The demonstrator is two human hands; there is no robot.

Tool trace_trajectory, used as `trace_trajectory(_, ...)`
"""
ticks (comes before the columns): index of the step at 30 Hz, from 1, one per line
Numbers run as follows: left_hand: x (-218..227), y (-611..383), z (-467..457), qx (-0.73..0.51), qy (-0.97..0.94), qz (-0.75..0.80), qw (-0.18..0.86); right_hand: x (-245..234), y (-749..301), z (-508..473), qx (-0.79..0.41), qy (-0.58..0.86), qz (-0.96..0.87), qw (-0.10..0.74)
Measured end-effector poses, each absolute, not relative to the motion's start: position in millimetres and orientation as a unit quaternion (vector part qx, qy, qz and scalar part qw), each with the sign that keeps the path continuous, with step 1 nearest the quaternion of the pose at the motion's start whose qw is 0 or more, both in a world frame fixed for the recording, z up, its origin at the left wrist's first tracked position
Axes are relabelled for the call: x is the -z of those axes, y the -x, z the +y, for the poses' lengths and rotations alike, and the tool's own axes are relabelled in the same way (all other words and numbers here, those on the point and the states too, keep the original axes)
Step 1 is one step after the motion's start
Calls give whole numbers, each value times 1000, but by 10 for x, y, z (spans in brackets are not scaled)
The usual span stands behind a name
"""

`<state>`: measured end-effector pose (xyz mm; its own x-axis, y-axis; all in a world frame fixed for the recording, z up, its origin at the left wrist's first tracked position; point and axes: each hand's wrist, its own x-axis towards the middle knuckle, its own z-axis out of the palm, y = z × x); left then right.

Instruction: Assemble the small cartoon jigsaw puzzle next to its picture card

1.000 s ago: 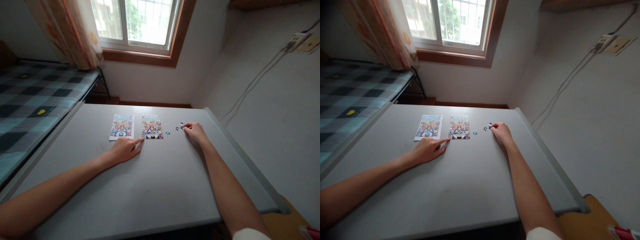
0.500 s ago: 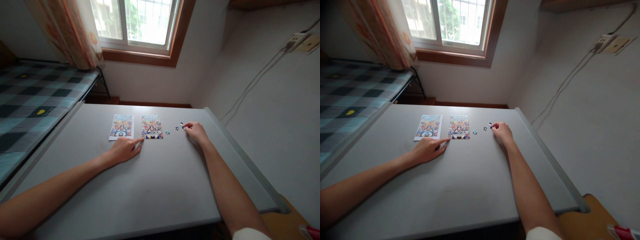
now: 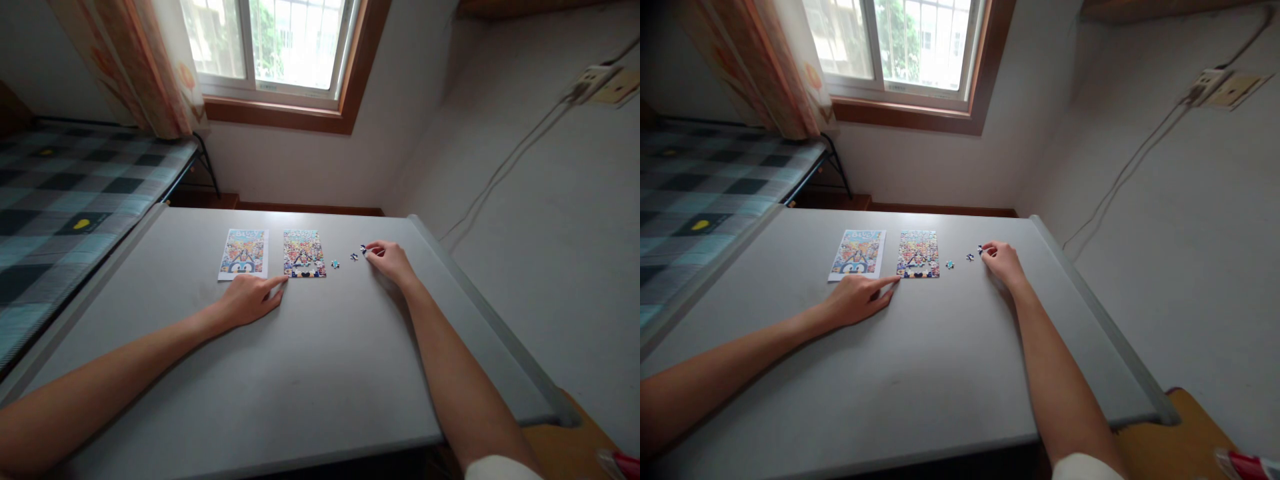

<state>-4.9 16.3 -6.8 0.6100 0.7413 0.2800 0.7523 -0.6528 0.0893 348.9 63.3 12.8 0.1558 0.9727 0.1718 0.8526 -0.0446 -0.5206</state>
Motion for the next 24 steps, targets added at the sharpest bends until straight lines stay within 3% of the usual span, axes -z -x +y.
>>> trace_trajectory(7,65,41,171,148,898,-415,21,-102,-3499,637,-76,713,-658,230)
trace_trajectory(13,58,43,170,146,897,-417,19,-101,-3410,611,-113,639,-726,228)
trace_trajectory(24,49,34,168,147,898,-415,23,-99,-3353,609,-129,639,-722,233)
